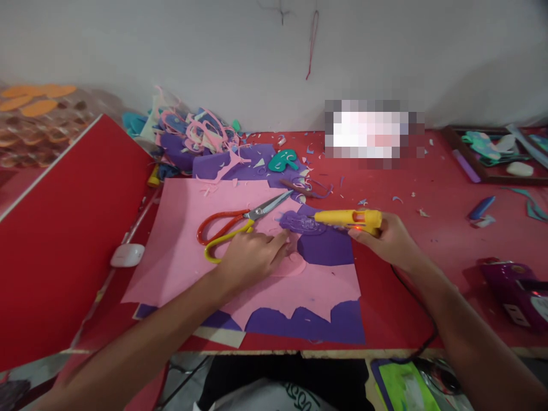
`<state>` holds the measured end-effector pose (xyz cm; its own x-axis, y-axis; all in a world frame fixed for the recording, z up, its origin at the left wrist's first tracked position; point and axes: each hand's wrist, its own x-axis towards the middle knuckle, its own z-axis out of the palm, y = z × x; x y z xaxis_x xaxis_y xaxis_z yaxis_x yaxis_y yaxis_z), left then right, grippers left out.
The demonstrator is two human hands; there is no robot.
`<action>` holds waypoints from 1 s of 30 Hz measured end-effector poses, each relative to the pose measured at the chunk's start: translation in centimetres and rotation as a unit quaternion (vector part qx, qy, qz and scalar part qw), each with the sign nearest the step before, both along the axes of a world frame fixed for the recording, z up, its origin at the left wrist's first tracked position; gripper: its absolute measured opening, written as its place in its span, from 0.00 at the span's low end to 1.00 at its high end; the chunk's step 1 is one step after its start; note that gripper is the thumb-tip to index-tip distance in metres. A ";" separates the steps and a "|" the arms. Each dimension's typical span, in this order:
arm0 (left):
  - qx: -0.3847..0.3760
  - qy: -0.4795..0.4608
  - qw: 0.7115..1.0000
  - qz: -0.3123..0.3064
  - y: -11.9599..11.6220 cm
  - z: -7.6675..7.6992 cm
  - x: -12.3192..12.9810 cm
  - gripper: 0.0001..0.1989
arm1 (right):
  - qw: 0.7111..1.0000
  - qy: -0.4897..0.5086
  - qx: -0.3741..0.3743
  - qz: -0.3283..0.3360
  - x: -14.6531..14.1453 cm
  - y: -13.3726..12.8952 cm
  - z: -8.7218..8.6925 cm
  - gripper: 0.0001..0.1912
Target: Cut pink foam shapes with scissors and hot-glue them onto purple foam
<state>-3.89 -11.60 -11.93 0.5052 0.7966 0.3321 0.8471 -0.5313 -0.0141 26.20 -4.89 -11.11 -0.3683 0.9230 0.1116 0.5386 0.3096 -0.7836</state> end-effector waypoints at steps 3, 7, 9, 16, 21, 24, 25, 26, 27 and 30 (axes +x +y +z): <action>-0.004 0.000 1.000 0.003 -0.1 0.0 0.0 0.16 | 0.997 0.075 -0.001 -0.023 0.3 0.0 0.0 0.11; 0.010 0.004 1.000 0.002 -0.1 0.1 0.1 0.17 | 0.990 0.137 -0.012 -0.029 0.7 0.2 -0.2 0.10; 0.014 0.006 1.000 0.002 0.0 0.1 0.1 0.17 | 0.991 0.131 -0.028 -0.021 0.8 0.3 -0.3 0.11; 0.007 0.012 1.000 0.005 0.0 -0.2 -0.1 0.16 | 0.990 0.134 -0.035 -0.018 1.6 0.2 0.0 0.12; 0.003 0.012 1.000 0.001 0.0 -0.2 -0.1 0.17 | 0.981 0.191 -0.042 0.002 1.5 -0.1 -0.1 0.14; 0.001 0.009 1.000 0.005 0.0 0.0 0.0 0.18 | 0.982 0.186 -0.046 0.003 1.1 0.0 0.0 0.13; 0.000 0.008 1.000 0.003 0.0 0.0 0.0 0.18 | 0.982 0.182 -0.047 0.002 0.9 0.0 0.0 0.13; 0.000 0.008 1.000 0.001 0.0 0.1 0.0 0.18 | 0.984 0.172 -0.049 -0.001 0.8 0.0 0.1 0.13; 0.000 0.008 1.000 0.000 0.0 0.1 0.0 0.18 | 0.987 0.151 -0.054 -0.003 0.6 0.0 0.1 0.13; 0.003 0.014 1.000 0.002 0.0 0.1 0.0 0.17 | 0.994 0.060 -0.095 -0.011 0.5 0.0 0.1 0.14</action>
<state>-3.90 -11.62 -11.81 0.5107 0.7966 0.3234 0.8485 -0.5276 -0.0405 26.68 -4.89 -10.96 -0.3416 0.9396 -0.0233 0.4427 0.1389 -0.8858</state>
